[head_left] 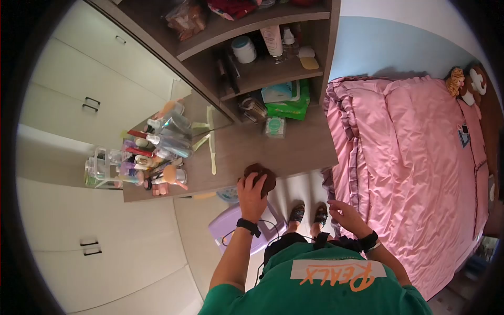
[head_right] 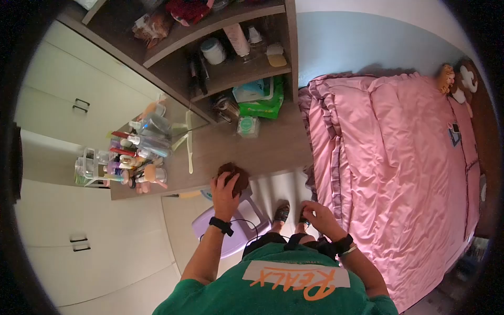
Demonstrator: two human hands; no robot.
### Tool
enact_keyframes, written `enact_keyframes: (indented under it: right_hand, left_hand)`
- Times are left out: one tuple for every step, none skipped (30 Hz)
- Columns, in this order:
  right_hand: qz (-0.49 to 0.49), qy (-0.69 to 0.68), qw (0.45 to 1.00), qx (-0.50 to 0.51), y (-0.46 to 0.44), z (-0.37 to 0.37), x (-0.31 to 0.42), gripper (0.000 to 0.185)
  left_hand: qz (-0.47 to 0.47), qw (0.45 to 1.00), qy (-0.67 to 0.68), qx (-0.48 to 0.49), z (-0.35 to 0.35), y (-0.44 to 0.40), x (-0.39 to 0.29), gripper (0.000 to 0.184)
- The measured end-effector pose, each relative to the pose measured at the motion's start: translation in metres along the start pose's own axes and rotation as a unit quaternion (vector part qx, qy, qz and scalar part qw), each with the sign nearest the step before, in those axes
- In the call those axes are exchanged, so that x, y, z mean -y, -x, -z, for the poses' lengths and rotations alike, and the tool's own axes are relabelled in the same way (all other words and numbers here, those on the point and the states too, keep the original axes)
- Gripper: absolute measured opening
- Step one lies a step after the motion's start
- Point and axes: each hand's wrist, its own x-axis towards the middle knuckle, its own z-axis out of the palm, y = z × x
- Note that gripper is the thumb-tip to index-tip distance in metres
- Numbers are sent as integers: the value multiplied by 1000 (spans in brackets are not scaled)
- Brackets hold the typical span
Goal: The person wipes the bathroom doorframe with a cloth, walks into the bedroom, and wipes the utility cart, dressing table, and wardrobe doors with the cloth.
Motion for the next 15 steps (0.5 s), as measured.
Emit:
enact_keyframes:
  right_hand:
    - [23,21,1000,0,-2,-1,-1,29]
    - [17,24,1000,5,-5,-1,0,30]
    - [9,26,1000,9,-8,-1,0,30]
    - [-4,29,999,16,-6,-1,-1,30]
    - [6,26,1000,4,-5,-4,-19,30]
    - [6,19,1000,9,-5,-4,-23,32]
    - [3,7,1000,7,-2,-4,-26,31]
    - [4,-4,1000,2,-1,-4,-28,31]
    - [-2,11,1000,4,2,-3,-26,31]
    - [-8,26,1000,6,4,0,-23,31]
    - [-12,41,999,7,5,4,-21,31]
    - [-7,41,999,-7,7,6,-24,31]
    - [-1,39,999,-22,10,6,-29,31]
    - [3,35,999,-38,13,6,-34,31]
    - [4,32,999,-25,15,11,-35,31]
  left_hand:
    - [32,999,31,7,-1,9,5,59]
    - [88,994,35,-49,-7,16,13,59]
    - [144,984,40,-102,-16,22,22,59]
    - [201,967,45,-152,-22,29,27,58]
    - [250,950,62,-175,-27,30,38,57]
    - [289,921,130,-225,-29,24,37,56]
    - [325,883,196,-276,-30,15,34,55]
    - [355,836,260,-327,-31,7,30,53]
    - [348,831,263,-346,-33,3,27,49]
    - [351,783,344,-382,-37,4,24,47]
    - [351,726,421,-415,-39,3,24,46]
    - [346,664,493,-443,-40,3,25,44]
    - [354,657,496,-444,-41,6,32,39]
    - [392,610,526,-444,-44,9,38,37]
    - [430,561,553,-441,-43,12,40,36]
